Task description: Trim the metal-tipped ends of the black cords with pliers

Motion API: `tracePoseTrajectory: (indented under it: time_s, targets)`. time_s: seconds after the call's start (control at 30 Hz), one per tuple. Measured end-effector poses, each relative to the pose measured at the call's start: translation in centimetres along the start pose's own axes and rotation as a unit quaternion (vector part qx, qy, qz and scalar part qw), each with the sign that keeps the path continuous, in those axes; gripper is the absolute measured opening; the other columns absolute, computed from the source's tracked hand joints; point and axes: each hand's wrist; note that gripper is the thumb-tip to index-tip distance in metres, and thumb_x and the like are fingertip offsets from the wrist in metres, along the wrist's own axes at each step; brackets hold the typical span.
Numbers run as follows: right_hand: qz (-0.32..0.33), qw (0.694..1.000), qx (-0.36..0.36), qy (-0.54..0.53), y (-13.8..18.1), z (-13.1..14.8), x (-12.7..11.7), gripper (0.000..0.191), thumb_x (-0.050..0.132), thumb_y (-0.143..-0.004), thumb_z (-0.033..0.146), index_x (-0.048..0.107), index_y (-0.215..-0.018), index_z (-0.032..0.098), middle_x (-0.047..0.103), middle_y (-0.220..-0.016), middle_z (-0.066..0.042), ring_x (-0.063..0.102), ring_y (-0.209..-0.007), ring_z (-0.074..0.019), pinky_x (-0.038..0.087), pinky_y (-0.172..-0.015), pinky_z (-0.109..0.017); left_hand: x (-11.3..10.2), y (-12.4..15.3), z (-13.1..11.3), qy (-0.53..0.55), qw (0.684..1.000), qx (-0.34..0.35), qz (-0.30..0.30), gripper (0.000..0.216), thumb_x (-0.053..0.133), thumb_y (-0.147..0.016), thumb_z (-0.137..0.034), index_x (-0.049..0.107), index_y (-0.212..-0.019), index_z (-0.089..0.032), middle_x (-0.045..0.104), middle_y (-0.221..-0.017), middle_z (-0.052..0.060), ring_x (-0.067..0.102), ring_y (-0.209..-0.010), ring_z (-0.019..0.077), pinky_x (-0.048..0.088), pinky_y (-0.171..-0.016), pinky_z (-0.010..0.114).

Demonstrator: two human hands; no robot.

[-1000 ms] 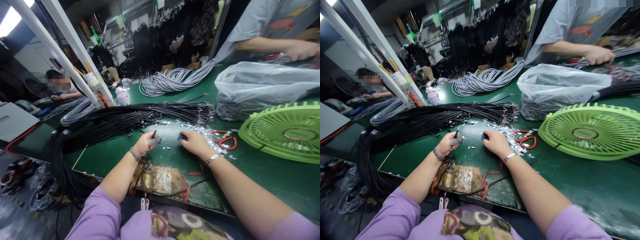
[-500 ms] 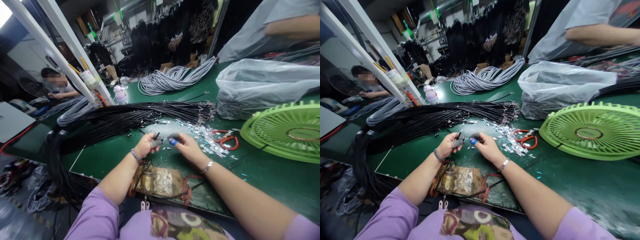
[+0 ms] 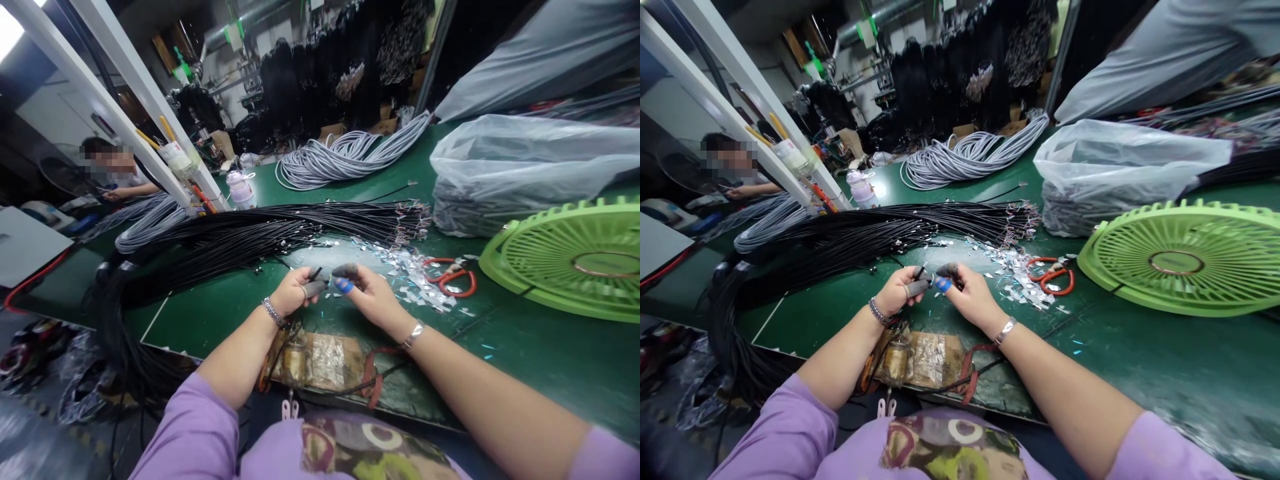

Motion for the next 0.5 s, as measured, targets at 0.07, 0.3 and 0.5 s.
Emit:
tracePoseTrajectory:
  time_s: [0.07,0.3,0.5]
  targets:
    - [0.017,1.000,-0.017,0.008,0.12,0.22,0.14,0.023,0.059,-0.079,0.043,0.061,-0.084,0.020,0.067,-0.075,-0.004,0.059,-0.064,-0.0171,0.048,-0.060,-0.029,-0.09,-0.05,0.10,0.007,1.000,0.003,-0.009,0.051,0.071,-0.059,-0.061,0.051,-0.073,-0.016,0.047,-0.046,-0.007,0.037,-0.035,0.0037,0.024,-0.035,0.017]
    - [-0.006,0.997,-0.049,0.052,-0.05,-0.08,0.04,0.017,0.053,-0.083,0.034,0.062,-0.082,0.020,0.068,-0.076,-0.005,0.061,-0.067,-0.0175,0.049,-0.062,-0.030,-0.16,0.05,0.09,0.032,0.999,0.003,0.007,0.052,0.072,-0.058,-0.061,0.051,-0.072,-0.016,0.044,-0.044,-0.008,0.033,-0.034,0.0032,0.020,-0.033,0.018]
    - [-0.020,0.992,-0.076,0.103,0.29,0.27,-0.30,0.027,0.060,-0.080,0.042,0.061,-0.096,0.019,0.067,-0.081,-0.006,0.060,-0.065,-0.0169,0.047,-0.056,-0.028,-0.15,0.03,0.09,0.028,1.000,0.004,-0.006,0.054,0.071,-0.058,-0.063,0.051,-0.075,-0.016,0.043,-0.044,-0.008,0.032,-0.034,0.0035,0.019,-0.033,0.018]
Point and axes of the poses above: each hand's wrist, its own y-axis away from the middle knuckle, its own x-axis out of the palm, z = x × y
